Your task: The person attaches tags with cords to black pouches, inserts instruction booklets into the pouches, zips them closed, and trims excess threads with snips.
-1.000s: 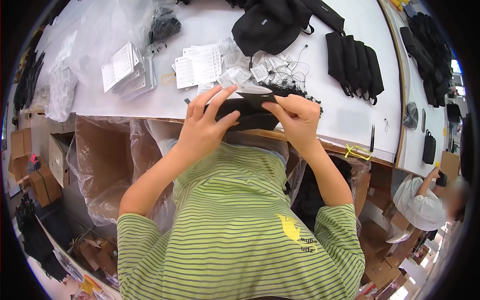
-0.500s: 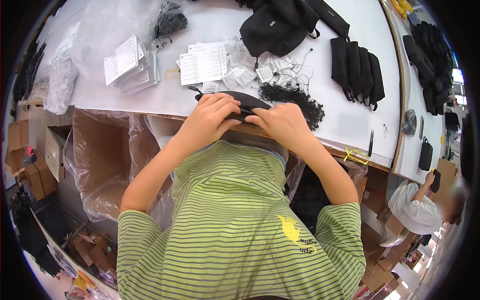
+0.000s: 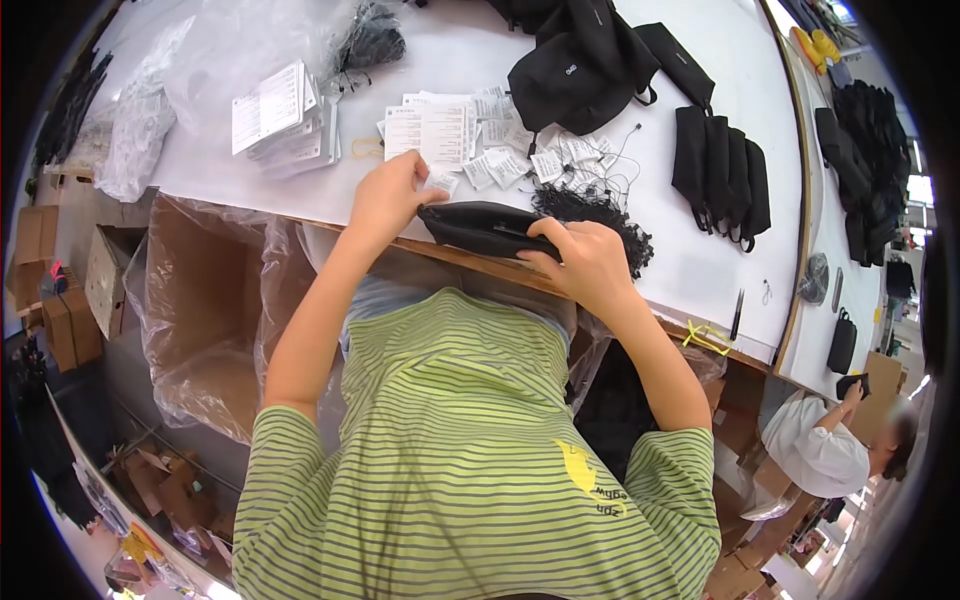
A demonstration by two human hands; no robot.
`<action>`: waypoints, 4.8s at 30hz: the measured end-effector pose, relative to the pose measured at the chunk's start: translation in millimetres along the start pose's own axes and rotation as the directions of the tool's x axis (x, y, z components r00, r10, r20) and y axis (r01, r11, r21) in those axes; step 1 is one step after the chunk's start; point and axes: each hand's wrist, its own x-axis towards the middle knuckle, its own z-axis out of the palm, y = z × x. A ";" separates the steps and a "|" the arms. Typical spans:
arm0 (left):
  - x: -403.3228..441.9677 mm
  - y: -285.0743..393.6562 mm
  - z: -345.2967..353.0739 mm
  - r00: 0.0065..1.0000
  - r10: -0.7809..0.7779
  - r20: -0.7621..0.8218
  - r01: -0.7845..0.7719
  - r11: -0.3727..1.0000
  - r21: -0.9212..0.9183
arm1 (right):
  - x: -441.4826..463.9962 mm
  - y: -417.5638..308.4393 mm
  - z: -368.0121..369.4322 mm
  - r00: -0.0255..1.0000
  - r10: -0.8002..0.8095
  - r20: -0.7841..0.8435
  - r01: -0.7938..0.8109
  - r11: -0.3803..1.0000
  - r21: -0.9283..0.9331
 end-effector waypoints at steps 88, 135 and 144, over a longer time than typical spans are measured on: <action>-63.5 72.6 0.2 0.880 0.031 0.475 0.466 0.149 -0.872 | 45.0 -23.5 2.5 0.780 0.623 -0.052 -0.089 0.192 0.977; -60.0 89.9 -13.3 0.924 -0.222 -0.311 -0.240 0.296 -0.925 | -1.9 -44.9 -9.8 0.787 0.590 -0.182 -0.205 0.527 0.825; -41.8 76.9 -5.5 0.941 0.111 -0.319 -0.316 0.622 -0.717 | -30.9 20.2 -47.7 0.805 0.590 0.069 -0.324 0.338 0.884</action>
